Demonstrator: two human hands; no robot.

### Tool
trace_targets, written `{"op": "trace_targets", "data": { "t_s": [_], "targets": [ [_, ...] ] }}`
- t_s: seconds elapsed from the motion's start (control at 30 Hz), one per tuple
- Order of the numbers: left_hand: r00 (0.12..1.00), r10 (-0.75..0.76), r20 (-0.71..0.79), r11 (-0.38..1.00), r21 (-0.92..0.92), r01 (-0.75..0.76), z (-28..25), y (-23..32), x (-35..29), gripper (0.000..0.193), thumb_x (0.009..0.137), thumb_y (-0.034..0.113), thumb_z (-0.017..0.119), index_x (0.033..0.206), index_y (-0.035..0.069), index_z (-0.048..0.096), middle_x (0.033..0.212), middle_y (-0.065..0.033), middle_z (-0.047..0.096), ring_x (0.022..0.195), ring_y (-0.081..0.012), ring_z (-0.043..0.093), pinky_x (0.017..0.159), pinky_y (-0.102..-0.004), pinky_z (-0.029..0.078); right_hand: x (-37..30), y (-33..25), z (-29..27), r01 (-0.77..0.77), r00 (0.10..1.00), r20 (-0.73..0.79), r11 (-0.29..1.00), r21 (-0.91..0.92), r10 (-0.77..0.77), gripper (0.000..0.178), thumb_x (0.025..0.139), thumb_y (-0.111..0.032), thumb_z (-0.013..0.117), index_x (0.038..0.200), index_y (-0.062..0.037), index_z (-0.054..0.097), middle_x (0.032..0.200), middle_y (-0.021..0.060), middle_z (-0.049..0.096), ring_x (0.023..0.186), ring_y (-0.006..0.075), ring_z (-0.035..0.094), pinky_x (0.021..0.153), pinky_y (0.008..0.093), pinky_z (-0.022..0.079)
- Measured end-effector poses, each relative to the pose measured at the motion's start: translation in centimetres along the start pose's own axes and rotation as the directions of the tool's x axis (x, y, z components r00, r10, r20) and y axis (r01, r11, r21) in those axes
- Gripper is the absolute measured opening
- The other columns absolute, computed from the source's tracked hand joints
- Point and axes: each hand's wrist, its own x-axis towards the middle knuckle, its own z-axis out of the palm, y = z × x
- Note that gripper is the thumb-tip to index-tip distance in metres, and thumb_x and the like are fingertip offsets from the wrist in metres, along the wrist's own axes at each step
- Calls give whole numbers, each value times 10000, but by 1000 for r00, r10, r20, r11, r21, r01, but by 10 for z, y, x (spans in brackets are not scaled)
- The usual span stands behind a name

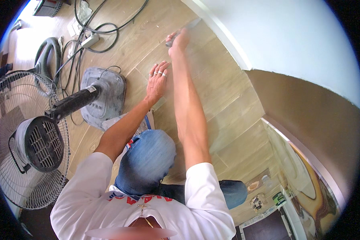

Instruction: The person is applying grout to the gaps between floor tiles. They use a trowel to scoop grout and a smaller tool to push it into the joints, then wipe the excess with a sponge.

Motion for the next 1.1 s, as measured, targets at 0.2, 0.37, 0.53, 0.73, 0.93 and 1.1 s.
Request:
{"op": "trace_targets", "data": {
  "t_s": [0.2,0.37,0.53,0.73,0.93,1.1],
  "targets": [
    [1000,-26,-6,1000,8,26,1,0,2,245,905,150,601,1128,60,648,1390,-71,597,1390,-243,497,1228,-478,298,2,18,27,38,998,-44,999,34,-37,310,1083,-346,409,1253,-87,397,889,106,551,674,212,562,583,361,486],
    [1000,2,-14,1000,20,-2,-2,2,1,255,919,154,577,1144,51,639,1390,-62,597,1382,-236,507,1230,-470,297,4,22,42,72,997,-38,997,-22,-73,435,1080,-292,417,1406,-57,251,919,136,541,712,242,577,605,415,519],
    [1000,-15,9,1000,4,15,-1,3,4,278,887,145,606,1150,61,636,1399,-71,579,1400,-225,482,1234,-466,286,-2,11,42,65,994,-66,945,-321,-91,508,1075,-277,450,1414,20,216,923,149,562,758,246,611,614,395,539],
    [1000,-20,11,1000,-1,20,-4,2,0,286,874,136,612,1149,56,619,1386,-74,564,1413,-231,462,1237,-472,278,-42,6,4,61,998,19,738,-672,-66,484,1063,-282,490,1330,65,285,889,170,618,606,225,621,502,340,518],
    [999,-7,47,999,38,5,-1,-1,1,246,909,157,609,1131,53,628,1372,-96,599,1402,-246,479,1228,-476,294,-41,-1,0,180,983,75,825,-536,-166,387,1074,-321,456,1227,29,398,877,130,598,599,208,589,472,340,493],
    [999,4,-32,1000,17,-3,2,-1,1,217,908,156,610,1104,66,635,1363,-78,606,1389,-235,495,1226,-469,301,-14,-2,8,151,987,0,924,-352,-161,364,1079,-352,440,1218,-16,434,913,119,573,733,226,603,597,395,547]
  ]
}}
